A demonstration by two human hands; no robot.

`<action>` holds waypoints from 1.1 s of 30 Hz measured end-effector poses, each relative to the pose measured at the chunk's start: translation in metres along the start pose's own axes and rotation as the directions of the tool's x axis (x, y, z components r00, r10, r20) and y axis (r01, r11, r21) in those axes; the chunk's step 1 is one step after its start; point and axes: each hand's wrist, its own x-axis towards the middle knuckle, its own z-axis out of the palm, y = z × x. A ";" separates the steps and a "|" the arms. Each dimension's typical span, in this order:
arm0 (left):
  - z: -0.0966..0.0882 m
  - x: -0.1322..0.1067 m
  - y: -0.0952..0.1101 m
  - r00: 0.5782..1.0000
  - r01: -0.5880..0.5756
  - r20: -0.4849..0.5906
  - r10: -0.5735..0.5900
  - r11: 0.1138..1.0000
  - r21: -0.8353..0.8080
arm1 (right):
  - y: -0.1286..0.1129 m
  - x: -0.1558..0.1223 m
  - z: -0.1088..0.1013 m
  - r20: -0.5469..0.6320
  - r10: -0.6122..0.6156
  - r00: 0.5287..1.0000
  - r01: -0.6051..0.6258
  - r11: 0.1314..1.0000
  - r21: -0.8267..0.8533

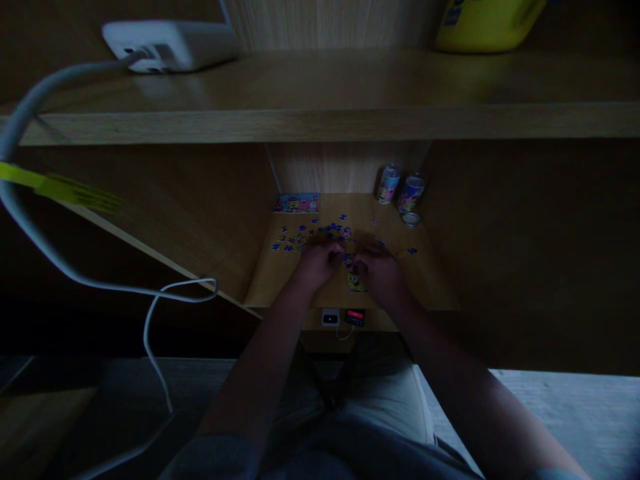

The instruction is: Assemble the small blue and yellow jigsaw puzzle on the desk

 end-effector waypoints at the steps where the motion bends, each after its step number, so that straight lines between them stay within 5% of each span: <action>1: 0.000 0.000 0.001 1.000 -0.004 -0.010 0.004 0.999 0.036 | 0.000 0.000 0.000 0.002 -0.003 1.000 0.003 1.000 0.000; 16: -0.003 0.001 0.008 0.991 -0.129 -0.010 0.133 0.979 0.160 | -0.002 0.000 -0.002 0.007 0.003 1.000 -0.003 1.000 0.012; 33: 0.000 -0.004 0.007 0.991 -0.117 -0.032 0.131 0.955 0.274 | -0.004 0.001 -0.004 0.030 0.013 0.999 -0.012 0.999 -0.036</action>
